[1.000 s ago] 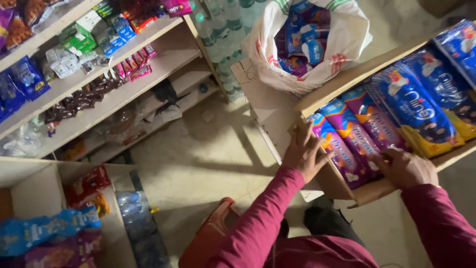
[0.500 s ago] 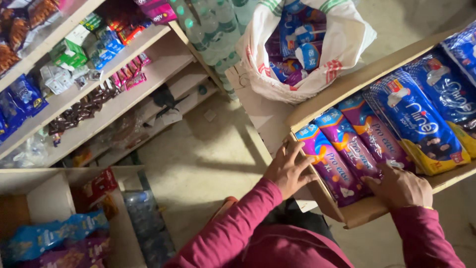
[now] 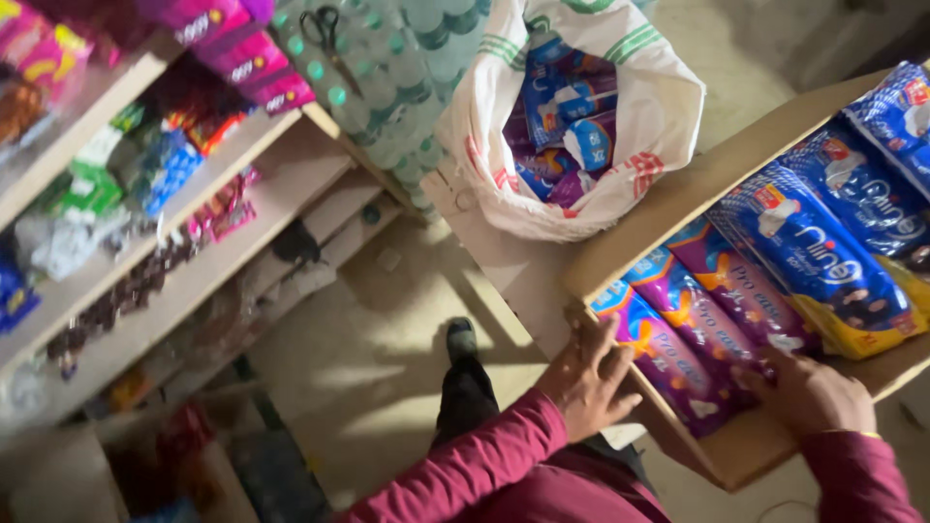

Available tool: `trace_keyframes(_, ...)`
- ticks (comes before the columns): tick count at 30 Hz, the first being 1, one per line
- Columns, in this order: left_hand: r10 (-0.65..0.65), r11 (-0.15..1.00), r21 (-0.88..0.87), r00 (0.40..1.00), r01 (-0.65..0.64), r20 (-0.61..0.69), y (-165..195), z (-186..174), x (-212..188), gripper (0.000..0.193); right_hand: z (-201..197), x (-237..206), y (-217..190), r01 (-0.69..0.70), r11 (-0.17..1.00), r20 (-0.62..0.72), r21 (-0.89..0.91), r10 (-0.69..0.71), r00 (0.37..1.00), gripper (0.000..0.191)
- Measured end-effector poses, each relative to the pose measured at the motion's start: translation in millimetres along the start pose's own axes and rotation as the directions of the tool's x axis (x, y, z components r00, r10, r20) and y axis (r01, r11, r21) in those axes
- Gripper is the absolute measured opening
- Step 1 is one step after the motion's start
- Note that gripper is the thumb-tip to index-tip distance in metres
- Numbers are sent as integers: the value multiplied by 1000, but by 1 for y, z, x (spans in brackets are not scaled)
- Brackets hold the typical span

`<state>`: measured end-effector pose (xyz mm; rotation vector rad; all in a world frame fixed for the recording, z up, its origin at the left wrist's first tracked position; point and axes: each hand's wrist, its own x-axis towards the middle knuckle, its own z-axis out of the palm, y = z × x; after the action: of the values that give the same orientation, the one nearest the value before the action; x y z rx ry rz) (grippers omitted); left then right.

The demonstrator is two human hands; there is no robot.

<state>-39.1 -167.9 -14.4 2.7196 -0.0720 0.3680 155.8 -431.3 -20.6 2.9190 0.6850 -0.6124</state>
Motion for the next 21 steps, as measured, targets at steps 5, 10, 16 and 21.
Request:
trace_keyframes(5,130,925,-376,975,-54,180,-75,-30,-21,75,16,-19,-82,-122,816,-139,564,240,961,44)
trace_keyframes(10,161,894,-445,964,-52,211,-166,-64,-38,69,13,-31,-207,31,806,-285,590,172,943,48)
trace_keyframes(16,75,872,-484,961,66,265,-237,-106,-47,57,-7,-30,-291,-101,943,-176,318,163,971,55)
trace_keyframes(21,31,851,-512,961,118,273,-255,-98,-43,52,-11,-30,-298,-69,947,-200,312,136,970,62)
